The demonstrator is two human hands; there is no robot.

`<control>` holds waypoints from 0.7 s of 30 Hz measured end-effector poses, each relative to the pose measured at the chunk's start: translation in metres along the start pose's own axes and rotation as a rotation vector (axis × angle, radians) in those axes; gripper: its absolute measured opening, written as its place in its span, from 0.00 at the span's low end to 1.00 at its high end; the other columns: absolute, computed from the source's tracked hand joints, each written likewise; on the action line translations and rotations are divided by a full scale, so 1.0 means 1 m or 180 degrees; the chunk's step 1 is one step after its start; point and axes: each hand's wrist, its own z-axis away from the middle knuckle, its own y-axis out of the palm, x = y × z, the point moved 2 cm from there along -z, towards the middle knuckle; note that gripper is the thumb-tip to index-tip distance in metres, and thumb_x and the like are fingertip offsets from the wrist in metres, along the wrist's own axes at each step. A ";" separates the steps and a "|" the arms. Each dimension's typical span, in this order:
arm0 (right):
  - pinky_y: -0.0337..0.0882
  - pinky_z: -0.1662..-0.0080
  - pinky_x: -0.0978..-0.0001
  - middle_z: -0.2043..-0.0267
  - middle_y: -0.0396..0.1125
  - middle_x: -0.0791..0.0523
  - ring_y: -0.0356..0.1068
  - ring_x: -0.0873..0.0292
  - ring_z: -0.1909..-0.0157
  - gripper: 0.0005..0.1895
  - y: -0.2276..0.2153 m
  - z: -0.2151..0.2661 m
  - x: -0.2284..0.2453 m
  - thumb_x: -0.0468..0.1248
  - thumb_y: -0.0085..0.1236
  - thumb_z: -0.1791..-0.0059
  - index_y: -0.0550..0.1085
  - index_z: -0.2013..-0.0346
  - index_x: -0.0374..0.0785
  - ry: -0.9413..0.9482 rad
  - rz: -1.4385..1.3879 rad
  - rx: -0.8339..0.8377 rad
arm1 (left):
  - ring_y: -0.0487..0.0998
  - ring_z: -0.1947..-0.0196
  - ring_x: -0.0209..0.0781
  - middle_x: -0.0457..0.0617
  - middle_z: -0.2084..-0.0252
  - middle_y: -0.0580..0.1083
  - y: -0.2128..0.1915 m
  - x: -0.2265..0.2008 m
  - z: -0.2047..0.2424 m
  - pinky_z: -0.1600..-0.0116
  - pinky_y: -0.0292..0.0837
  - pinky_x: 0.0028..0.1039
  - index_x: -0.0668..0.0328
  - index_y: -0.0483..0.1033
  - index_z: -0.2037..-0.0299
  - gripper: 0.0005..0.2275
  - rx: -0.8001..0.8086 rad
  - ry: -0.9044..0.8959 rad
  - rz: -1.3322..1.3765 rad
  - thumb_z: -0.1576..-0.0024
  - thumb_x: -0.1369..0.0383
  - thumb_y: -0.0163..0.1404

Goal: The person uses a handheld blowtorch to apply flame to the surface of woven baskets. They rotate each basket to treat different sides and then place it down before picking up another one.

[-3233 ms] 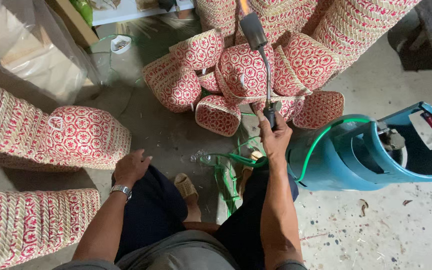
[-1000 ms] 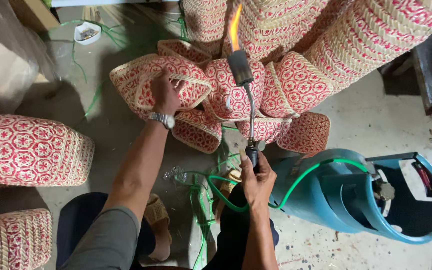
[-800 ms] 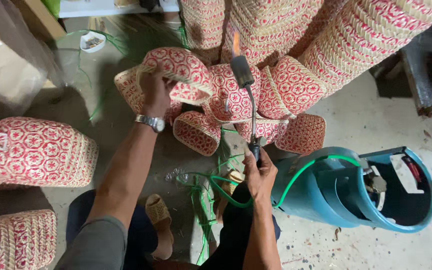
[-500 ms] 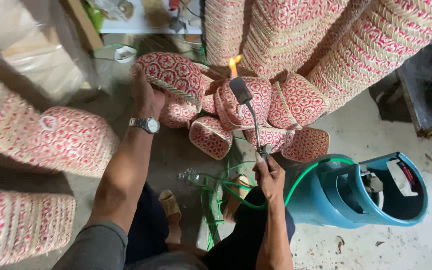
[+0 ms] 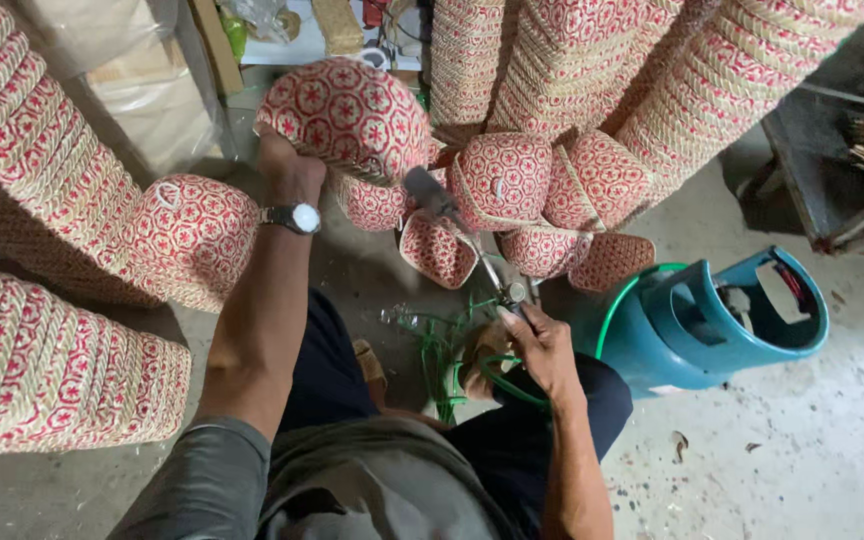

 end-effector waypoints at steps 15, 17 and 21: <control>0.60 0.74 0.73 0.81 0.62 0.61 0.58 0.70 0.78 0.15 -0.028 0.038 0.032 0.43 0.56 0.44 0.75 0.68 0.34 0.0028 -0.0015 -0.0327 | 0.77 0.43 0.54 0.56 0.40 0.75 -0.012 -0.022 0.027 0.40 0.76 0.43 0.68 0.68 0.36 0.22 0.1396 0.0004 0.0431 0.32 0.59 0.35; 0.57 0.75 0.72 0.82 0.60 0.61 0.57 0.69 0.80 0.14 -0.033 0.041 0.033 0.43 0.56 0.45 0.75 0.67 0.34 0.0122 -0.0156 -0.0172 | 0.77 0.43 0.54 0.56 0.41 0.75 -0.016 -0.023 0.029 0.40 0.76 0.43 0.68 0.68 0.36 0.22 0.1411 0.0041 0.0495 0.31 0.59 0.35; 0.58 0.75 0.74 0.80 0.62 0.62 0.58 0.70 0.79 0.13 -0.037 0.044 0.037 0.43 0.56 0.46 0.76 0.65 0.36 -0.0097 -0.0250 -0.0190 | 0.78 0.44 0.54 0.57 0.41 0.75 -0.027 -0.018 0.027 0.42 0.77 0.42 0.69 0.68 0.36 0.21 0.1437 0.0071 0.0592 0.31 0.61 0.36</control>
